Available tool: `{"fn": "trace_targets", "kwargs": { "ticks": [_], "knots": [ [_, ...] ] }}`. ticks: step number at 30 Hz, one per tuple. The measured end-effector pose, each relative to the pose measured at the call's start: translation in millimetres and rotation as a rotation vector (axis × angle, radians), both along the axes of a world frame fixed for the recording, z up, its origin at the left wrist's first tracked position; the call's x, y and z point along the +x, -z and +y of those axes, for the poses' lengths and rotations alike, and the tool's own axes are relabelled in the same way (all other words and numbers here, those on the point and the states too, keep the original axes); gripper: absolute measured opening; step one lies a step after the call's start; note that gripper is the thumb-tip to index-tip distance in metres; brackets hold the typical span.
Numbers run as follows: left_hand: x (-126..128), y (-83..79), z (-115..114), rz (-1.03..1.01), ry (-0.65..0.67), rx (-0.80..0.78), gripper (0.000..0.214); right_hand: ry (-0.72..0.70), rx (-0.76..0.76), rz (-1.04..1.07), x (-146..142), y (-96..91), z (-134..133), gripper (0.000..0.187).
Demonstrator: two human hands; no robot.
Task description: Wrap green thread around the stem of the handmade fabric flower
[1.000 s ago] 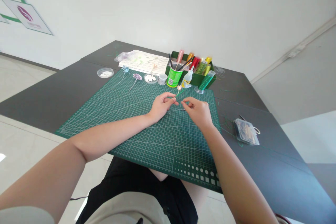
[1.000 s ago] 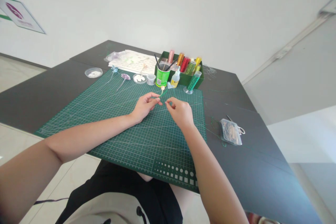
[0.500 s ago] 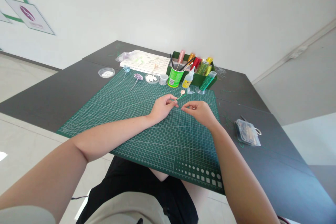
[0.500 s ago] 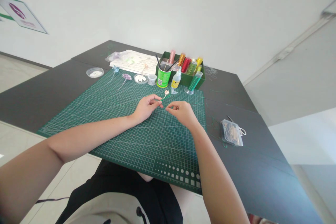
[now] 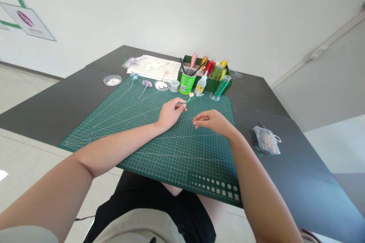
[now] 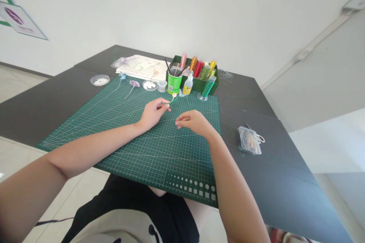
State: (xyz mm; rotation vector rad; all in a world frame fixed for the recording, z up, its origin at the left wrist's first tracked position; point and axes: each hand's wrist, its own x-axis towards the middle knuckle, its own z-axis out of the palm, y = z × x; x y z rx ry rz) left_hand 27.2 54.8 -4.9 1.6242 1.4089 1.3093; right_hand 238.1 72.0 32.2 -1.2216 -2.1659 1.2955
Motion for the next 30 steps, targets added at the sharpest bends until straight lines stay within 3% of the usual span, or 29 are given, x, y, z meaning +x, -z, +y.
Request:
{"fn": "trace_targets", "kwargs": {
  "ticks": [5, 15, 23, 30],
  "knots": [
    [-3, 2.2, 3, 0.064, 0.012, -0.008, 0.013, 0.002, 0.071, 0.092, -4, -6.8, -6, 0.021],
    [6, -9.7, -19, 0.349, 0.217, -0.004, 0.012, 0.084, 0.218, 0.237, -3, -22.1, -14, 0.027],
    [9, -7.2, -21, 0.413, 0.284, 0.004, 0.014, 0.197, 0.309, 0.186, 0, -13.4, -9, 0.025],
    [9, -6.7, -22, 0.460, 0.342, 0.041, 0.015, 0.198, 0.322, 0.122, 8, -10.3, -5, 0.023]
  ]
}}
